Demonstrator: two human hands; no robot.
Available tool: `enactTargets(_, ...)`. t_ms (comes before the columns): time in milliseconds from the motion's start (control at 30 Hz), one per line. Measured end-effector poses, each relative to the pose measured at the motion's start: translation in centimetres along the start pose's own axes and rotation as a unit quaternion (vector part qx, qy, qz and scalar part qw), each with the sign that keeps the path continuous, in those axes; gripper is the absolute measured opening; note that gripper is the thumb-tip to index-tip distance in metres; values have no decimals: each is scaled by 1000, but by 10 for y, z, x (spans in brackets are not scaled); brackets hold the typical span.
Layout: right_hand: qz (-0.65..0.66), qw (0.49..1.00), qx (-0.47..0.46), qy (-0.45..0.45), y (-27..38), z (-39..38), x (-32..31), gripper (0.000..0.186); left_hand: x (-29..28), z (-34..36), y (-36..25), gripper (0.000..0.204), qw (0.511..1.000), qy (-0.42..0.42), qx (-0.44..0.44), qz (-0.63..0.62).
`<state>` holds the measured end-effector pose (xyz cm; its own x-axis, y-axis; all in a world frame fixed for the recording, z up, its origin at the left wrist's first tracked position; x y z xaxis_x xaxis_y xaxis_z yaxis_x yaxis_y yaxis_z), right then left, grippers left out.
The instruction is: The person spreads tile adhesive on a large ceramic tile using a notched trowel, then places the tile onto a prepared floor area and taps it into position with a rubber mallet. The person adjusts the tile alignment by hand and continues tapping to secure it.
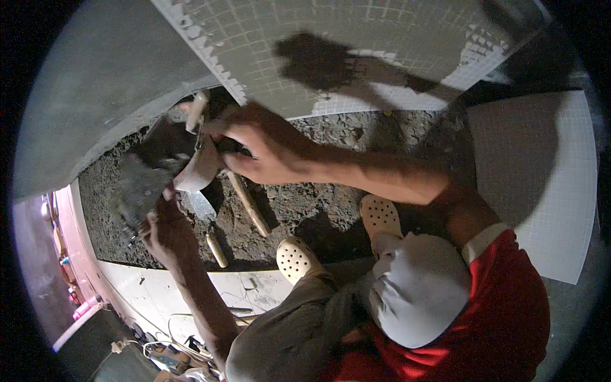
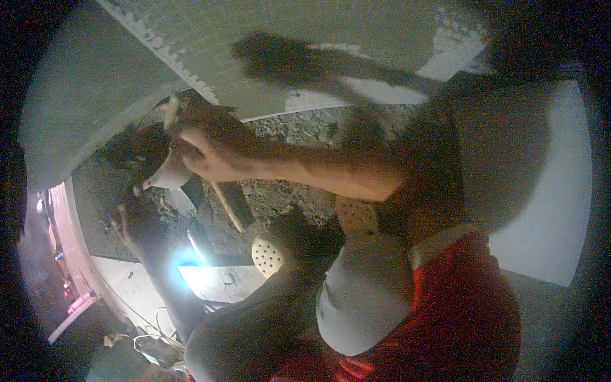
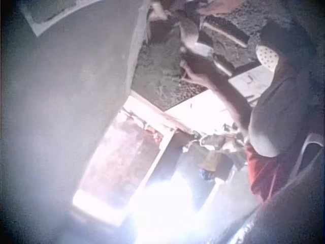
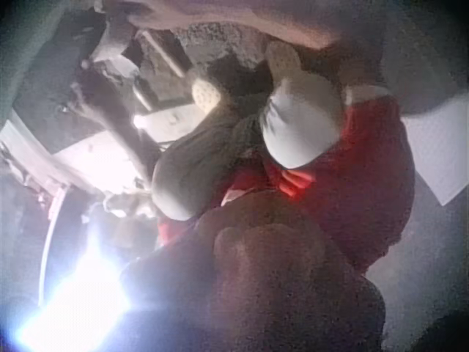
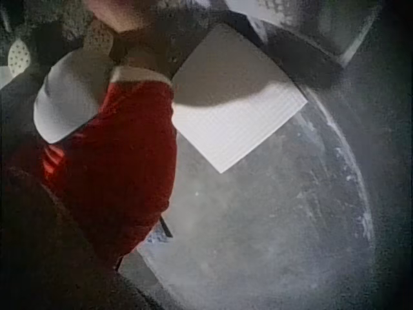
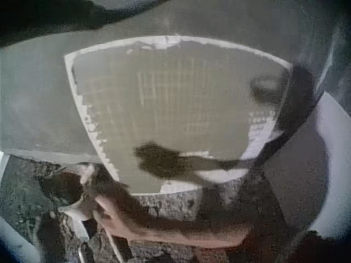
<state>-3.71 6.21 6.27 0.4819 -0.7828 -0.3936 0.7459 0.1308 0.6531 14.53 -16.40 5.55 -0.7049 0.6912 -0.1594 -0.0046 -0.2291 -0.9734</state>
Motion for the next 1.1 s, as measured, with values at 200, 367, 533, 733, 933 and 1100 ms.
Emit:
enactTargets(200, 573, 724, 381, -47, 10, -114, -50, 54, 104, -17, -30, 32, 857, 406, 118, 294)
enactTargets(367, 492, 770, 376, -155, -42, -203, -61, 29, 214, -33, 6, 42, 767, 510, 262, 286)
enactTargets(533, 304, 772, 499, -249, -110, -286, -75, 29, 309, -73, 107, 35, 744, 469, 373, 296)
enactTargets(733, 1, 896, 440, -54, -157, -334, -122, 23, 371, -135, 156, 23, 899, 345, -139, -230)
enactTargets(933, 186, 836, 467, -219, -198, -306, -128, 20, 398, -113, 141, 22, 890, 302, -252, -232)
enactTargets(1100, 141, 845, 445, -260, -186, -271, -148, 24, 400, -99, 103, 21, 906, 264, -264, -198)
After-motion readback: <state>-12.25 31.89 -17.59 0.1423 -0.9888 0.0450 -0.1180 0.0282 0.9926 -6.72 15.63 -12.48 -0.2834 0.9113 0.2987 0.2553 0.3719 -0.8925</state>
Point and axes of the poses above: each hand's wrist, its own z-axis towards the middle knuckle, its own x-axis out of the palm, y = z × x, the point moved 2 cm from there along z, towards the middle knuckle, and after that the axes turned 6 degrees about z, right-handed, at the moved point
